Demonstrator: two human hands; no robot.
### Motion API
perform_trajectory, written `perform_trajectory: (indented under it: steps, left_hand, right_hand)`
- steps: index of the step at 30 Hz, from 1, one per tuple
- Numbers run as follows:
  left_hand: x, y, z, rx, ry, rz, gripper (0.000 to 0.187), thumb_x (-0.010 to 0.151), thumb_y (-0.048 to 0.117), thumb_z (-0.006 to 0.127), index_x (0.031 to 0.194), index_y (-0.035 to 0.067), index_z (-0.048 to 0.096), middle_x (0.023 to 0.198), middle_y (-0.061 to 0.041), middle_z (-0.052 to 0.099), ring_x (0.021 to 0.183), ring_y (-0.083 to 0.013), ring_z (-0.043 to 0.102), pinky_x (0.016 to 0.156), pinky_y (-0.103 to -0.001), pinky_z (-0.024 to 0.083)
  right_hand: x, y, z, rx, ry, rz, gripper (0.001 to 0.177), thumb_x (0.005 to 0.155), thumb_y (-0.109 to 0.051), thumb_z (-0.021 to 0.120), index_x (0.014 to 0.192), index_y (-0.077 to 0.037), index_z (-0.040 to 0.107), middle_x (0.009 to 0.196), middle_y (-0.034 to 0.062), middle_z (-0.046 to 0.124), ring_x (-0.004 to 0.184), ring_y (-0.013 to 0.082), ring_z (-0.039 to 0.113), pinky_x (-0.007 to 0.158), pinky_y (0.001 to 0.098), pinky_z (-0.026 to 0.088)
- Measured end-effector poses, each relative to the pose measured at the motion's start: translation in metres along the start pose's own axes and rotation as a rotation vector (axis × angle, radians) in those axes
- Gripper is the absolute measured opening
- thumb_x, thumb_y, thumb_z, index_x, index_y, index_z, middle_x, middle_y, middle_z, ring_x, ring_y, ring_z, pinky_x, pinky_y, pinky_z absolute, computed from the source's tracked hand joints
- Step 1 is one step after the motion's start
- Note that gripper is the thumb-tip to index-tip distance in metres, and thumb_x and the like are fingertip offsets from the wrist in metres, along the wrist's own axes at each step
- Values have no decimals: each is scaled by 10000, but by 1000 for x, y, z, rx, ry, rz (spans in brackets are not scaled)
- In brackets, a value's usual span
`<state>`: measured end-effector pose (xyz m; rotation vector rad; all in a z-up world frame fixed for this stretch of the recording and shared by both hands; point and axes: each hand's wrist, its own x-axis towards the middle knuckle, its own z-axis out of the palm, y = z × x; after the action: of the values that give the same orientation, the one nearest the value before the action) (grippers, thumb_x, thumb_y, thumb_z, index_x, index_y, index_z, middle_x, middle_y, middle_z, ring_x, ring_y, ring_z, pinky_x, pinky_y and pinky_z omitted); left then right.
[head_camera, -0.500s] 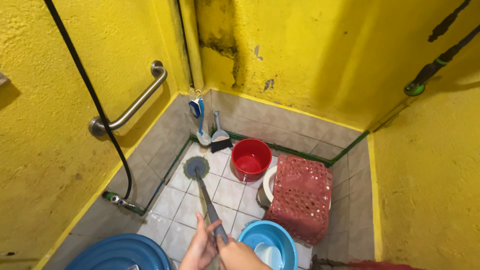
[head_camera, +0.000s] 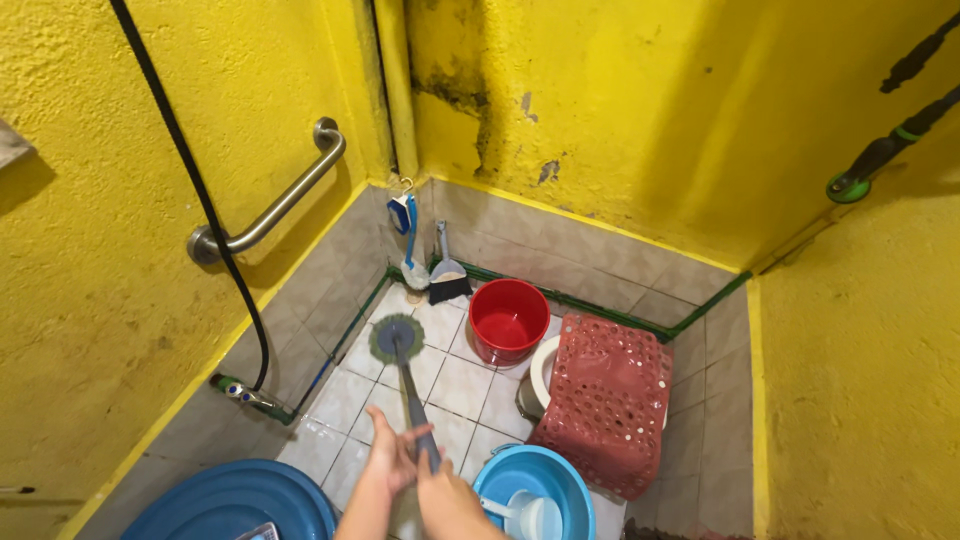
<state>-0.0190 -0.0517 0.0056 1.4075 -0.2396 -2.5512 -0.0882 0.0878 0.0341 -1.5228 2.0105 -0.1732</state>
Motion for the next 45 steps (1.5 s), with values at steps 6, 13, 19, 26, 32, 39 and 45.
perform_trajectory:
  steps: [6,13,19,26,32,39,45]
  left_hand:
    - [52,36,-1,-67,85,114,1342,726,1038,93,1399,-14,585,1402,-430,480,1184,-494,557,996,-589,478]
    - [78,6,3,-52,24,147,1198,741,987,200,1453,101,577,1519,-371,410,1350,-490,494,1102,-661,396]
    - [30,-75,34,-188,-63,117,1066,772,973,278,1502,227,500,1469,-339,470,1299,-485,509,1021,-638,418]
    - [0,-127,61,-308,58,268,418,947,330,685,1255,267,409,1163,-156,639,1028,-322,690,851,-543,612]
    - [14,-110,35,-209,-17,157,254,946,280,693,1007,43,625,897,-120,693,811,-275,715,728,-423,627]
    - [68,-109,43,-103,36,344,178,860,84,740,923,-60,656,800,-143,680,671,-279,684,568,-412,599]
    - [80,-104,72,-17,24,402,223,822,49,758,940,-94,634,819,-160,685,686,-286,695,569,-417,609]
  right_hand:
    - [38,-38,-79,277,49,120,690,787,-193,750,1378,-27,435,1198,274,660,1078,430,659,909,493,539]
    - [19,-28,-126,35,-131,43,606,716,-28,669,1305,-30,526,1048,245,710,1023,397,709,862,477,581]
    - [-46,10,-165,-26,-118,-349,525,684,-31,670,1199,-36,573,974,251,714,969,446,668,820,521,527]
    - [-80,10,-216,-13,-315,-368,535,710,-44,645,1243,-87,636,986,205,736,968,394,704,828,449,563]
    - [-78,14,-220,-24,-348,-380,515,715,-81,664,1229,-115,657,971,177,746,947,373,711,816,437,559]
    - [-83,38,-198,-76,-144,-250,612,895,-248,687,1473,-183,494,992,236,701,938,423,676,825,494,534]
    - [-70,73,-181,-13,-85,-189,602,911,-241,661,1473,-148,465,960,271,703,945,435,686,841,508,535]
